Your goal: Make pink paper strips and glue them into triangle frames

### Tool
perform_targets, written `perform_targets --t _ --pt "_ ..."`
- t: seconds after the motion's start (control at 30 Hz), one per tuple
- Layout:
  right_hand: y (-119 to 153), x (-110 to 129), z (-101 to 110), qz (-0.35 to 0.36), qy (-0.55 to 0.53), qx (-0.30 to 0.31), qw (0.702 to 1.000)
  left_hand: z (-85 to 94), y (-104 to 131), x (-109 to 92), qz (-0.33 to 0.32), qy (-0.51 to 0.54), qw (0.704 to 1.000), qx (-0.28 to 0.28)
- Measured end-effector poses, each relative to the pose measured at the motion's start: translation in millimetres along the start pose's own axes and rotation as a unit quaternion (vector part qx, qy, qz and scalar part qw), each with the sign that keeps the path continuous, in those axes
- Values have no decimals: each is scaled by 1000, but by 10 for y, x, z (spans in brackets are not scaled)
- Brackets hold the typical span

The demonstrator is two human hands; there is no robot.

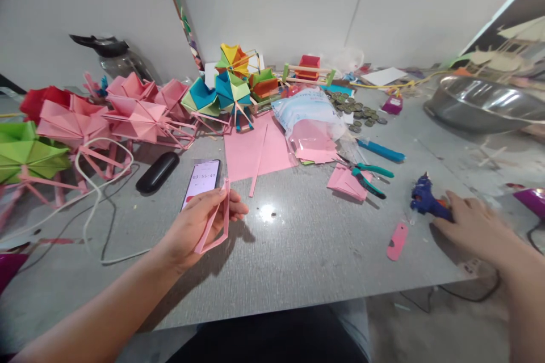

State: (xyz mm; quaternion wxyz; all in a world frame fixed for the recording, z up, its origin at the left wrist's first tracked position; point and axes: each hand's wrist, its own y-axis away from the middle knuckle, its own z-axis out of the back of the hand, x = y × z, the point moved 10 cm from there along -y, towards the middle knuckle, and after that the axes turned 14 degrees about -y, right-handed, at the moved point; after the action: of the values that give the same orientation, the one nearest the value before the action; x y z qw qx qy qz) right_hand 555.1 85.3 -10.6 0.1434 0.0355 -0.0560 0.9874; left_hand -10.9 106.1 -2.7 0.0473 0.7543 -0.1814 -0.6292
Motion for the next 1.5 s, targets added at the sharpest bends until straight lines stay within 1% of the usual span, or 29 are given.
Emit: perform_targets --t 0.03,0.07,0.1,0.13,0.17,0.2,0.27,0.3,0.33,0.37,0.4,0.43,0.47,0.53,0.6,0.73,0.87,0.9,0.93,0.97,1.0,1.13,1.2,1.3,1.37,1.5 --pt "-9 -2 67 -3 -4 15 1000 0 8 -7 -2 -3 1000 1" --pt "-8 54 171 -1 -19 21 1000 0 15 -20 -8 -6 1000 2" --pt "3 183 324 10 -38 9 999 -5 20 -33 -14 -9 1000 3" --pt "32 391 510 34 -66 -19 997 -17 25 -40 -20 -10 1000 7" --pt "81 660 682 63 -117 -42 990 -41 29 -39 -24 -11 1000 15" --pt "148 973 823 94 -184 -54 977 -77 35 -29 -26 -12 999 28" --pt "331 1744 989 187 -300 -36 935 -167 54 9 -25 -20 998 58" --pt "453 2176 1008 249 -339 -1 907 -211 67 28 -25 -31 997 72" --pt "602 2611 984 317 -363 51 875 -251 82 43 -27 -46 995 84" --pt "761 2995 953 380 -379 98 838 -288 98 55 -29 -62 993 95" --pt "885 3295 908 417 -388 135 811 -321 114 63 -31 -77 991 106" --pt "971 3524 860 437 -402 163 788 -352 128 68 -32 -87 989 116" --pt "1025 3697 801 442 -422 191 768 -383 142 73 -32 -93 987 126" --pt "1064 3912 693 432 -483 231 726 -433 159 84 -31 -95 985 141" --pt "1040 4000 547 390 -551 269 687 -470 167 106 -27 -91 984 150" --pt "966 3979 194 271 -654 316 632 -585 195 220 3 -61 980 189" --pt "1072 3986 -23 224 -710 371 555 -686 236 352 34 -47 971 231" --pt "1097 3985 -68 210 -719 383 541 -701 243 381 39 -48 969 238" --pt "1113 3980 -106 199 -724 390 533 -710 247 409 45 -48 968 244" --pt "1118 3971 -136 191 -726 391 533 -715 251 437 51 -48 966 249" --pt "1114 3960 -155 189 -724 386 539 -719 254 467 59 -48 964 253" --pt "1083 3928 -166 210 -699 352 586 -681 246 587 98 -47 964 243" --pt "1080 3917 -140 226 -685 326 611 -665 240 611 102 -54 965 237" --pt "1090 3894 -72 248 -671 273 643 -642 220 584 81 -88 967 226" --pt "1096 3875 -53 248 -664 248 661 -611 199 552 65 -128 967 210" --pt "1089 3833 -113 221 -654 234 685 -533 147 413 2 -235 958 164"
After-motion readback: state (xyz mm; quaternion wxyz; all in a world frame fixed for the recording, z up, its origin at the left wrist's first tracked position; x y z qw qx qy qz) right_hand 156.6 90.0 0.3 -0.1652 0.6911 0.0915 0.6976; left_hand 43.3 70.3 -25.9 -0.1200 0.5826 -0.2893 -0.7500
